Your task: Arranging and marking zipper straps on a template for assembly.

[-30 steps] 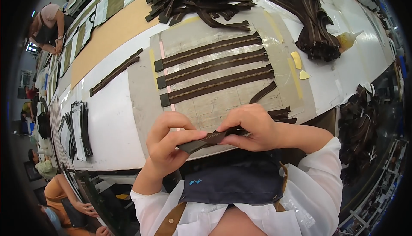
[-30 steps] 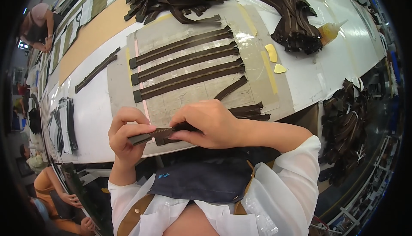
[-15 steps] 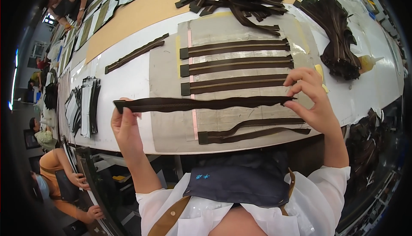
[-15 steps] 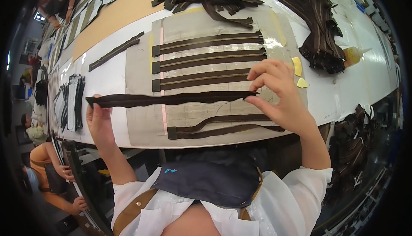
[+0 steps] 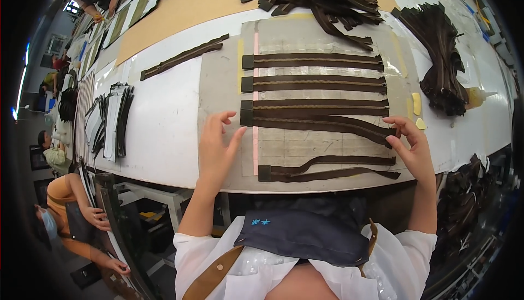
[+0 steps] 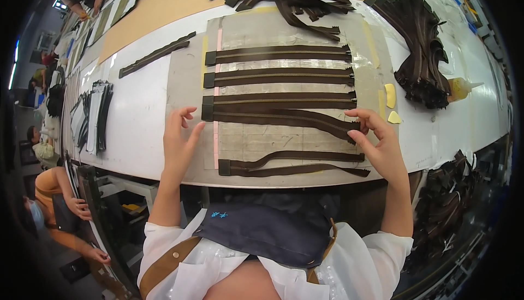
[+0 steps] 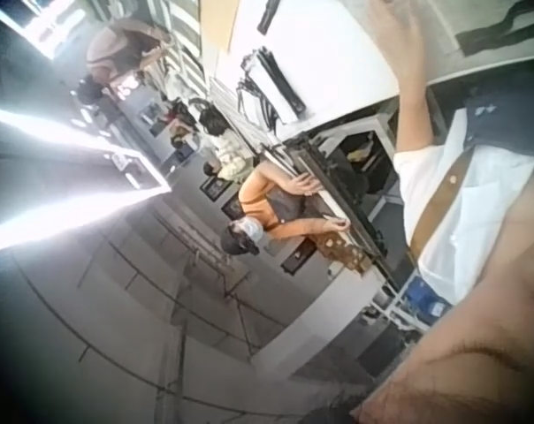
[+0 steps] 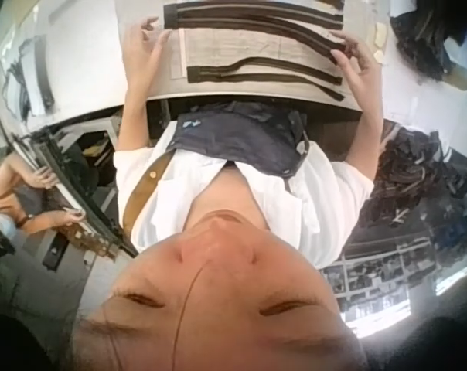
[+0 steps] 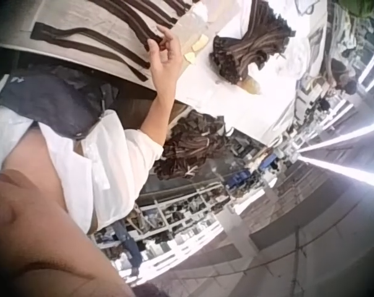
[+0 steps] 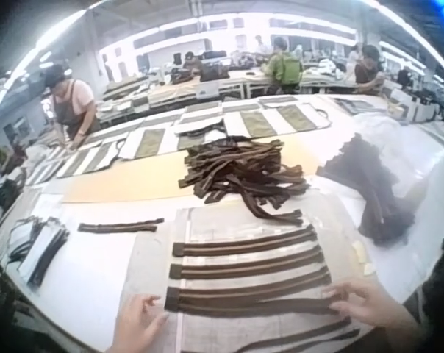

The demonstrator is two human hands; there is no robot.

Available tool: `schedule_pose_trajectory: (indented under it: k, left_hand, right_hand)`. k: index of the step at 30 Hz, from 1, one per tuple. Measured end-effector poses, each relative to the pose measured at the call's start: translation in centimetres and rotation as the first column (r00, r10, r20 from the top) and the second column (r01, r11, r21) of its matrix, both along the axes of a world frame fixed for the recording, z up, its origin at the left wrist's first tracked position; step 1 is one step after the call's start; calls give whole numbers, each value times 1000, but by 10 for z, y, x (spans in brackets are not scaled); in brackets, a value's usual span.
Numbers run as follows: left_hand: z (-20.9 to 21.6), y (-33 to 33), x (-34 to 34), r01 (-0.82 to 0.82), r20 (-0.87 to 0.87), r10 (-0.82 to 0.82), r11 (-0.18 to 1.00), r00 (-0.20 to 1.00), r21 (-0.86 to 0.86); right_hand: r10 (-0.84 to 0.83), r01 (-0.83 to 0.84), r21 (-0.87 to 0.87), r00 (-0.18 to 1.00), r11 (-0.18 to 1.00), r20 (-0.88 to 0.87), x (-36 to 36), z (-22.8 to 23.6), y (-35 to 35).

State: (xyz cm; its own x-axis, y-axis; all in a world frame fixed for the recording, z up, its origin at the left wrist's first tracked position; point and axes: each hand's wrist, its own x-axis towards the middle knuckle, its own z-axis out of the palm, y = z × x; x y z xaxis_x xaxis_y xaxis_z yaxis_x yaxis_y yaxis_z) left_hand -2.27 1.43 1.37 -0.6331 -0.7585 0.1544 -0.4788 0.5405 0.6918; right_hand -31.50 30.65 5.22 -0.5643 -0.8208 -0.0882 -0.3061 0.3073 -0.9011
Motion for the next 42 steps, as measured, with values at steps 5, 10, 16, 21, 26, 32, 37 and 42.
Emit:
schedule_pose_trajectory:
  k: [5,10,16,21,26,32,37,42]
  left_hand:
    - [-9,-9,-9,107,101,-89,976,991,-192]
    - [-6,-5,-14,76,31,-72,989,997,-131]
    - [-8,-9,-11,109,107,-101,992,989,-71]
    - [-9,-9,-15,145,63,-135,968,989,-204]
    - [-5,-13,-14,199,102,-179,954,978,-226]
    - [-2,-19,-1,151,5,-151,988,989,-24]
    - [10,-26,17,17,36,-40,867,999,498]
    - [-5,-20,11,56,128,-86,973,988,222]
  right_hand:
    - [63,-63,0,997,998,-53,0,4,1]
    - [59,-59,2,996,998,-61,-1,6,2]
    - [52,-54,-21,997,998,-61,-1,5,-1]
    - [71,-73,-32,995,997,-75,-2,5,0]
    - [96,-99,-26,989,995,-112,-3,5,2]
    - [-67,59,-156,997,986,-41,6,3,3]
    - [13,-17,-154,999,988,-31,-2,-1,9]
    - [91,-90,9,994,996,-66,-1,-9,4]
